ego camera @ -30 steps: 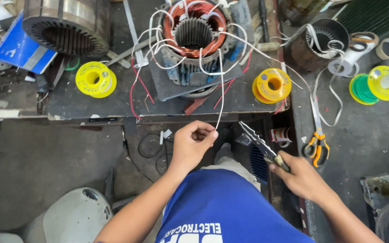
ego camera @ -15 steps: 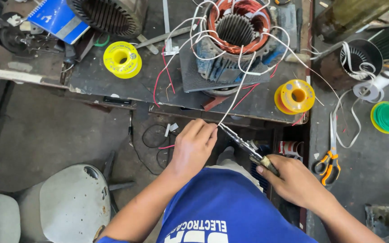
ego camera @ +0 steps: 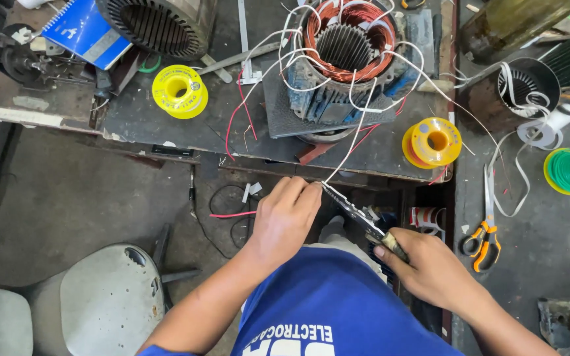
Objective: Insulating and connecting wire joints on an electric motor stator using hand tools and wire strippers.
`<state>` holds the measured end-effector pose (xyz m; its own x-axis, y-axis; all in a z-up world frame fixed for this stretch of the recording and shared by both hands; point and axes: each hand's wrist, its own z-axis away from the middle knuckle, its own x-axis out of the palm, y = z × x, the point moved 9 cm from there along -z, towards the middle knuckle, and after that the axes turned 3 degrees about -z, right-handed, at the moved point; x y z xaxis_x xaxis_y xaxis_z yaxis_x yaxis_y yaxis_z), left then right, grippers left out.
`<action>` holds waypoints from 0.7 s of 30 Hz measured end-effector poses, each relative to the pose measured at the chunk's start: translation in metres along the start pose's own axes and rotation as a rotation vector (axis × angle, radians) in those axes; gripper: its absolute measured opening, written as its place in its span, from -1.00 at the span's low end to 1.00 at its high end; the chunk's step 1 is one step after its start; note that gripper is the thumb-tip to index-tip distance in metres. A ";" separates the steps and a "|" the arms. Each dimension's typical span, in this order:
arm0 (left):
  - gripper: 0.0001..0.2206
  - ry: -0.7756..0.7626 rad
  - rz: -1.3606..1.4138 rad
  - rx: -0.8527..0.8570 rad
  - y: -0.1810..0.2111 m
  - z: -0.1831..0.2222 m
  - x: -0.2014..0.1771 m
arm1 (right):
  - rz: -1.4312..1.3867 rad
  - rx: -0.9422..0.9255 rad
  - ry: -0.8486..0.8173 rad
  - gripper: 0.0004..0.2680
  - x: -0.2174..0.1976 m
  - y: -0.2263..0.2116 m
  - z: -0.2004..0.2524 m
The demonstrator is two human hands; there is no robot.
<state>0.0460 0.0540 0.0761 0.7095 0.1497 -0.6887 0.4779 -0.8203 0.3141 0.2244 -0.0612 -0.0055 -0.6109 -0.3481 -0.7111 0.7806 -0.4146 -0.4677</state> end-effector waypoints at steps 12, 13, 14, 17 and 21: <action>-0.97 -0.003 0.463 -0.275 -0.023 -0.002 0.004 | -0.438 -0.734 0.432 -0.80 0.044 0.018 -0.051; -0.97 -0.001 0.459 -0.281 -0.022 -0.005 0.001 | -0.438 -0.737 0.426 -0.80 0.045 0.014 -0.061; -0.96 -0.012 0.528 -0.331 -0.024 -0.007 0.002 | -0.468 -0.827 0.467 -0.78 0.040 0.008 -0.066; -0.95 -0.075 0.689 -0.476 -0.029 -0.010 0.008 | -0.486 -1.006 0.545 -0.74 0.029 -0.012 -0.082; -0.96 -0.193 0.973 -0.740 -0.040 0.009 0.046 | -0.467 -1.232 0.672 -0.73 0.018 -0.026 -0.111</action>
<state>0.0548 0.0883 0.0257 0.8754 -0.4826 -0.0278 0.0171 -0.0266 0.9995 0.2079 0.0361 -0.0644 -0.9267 0.2009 -0.3175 0.3624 0.7014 -0.6138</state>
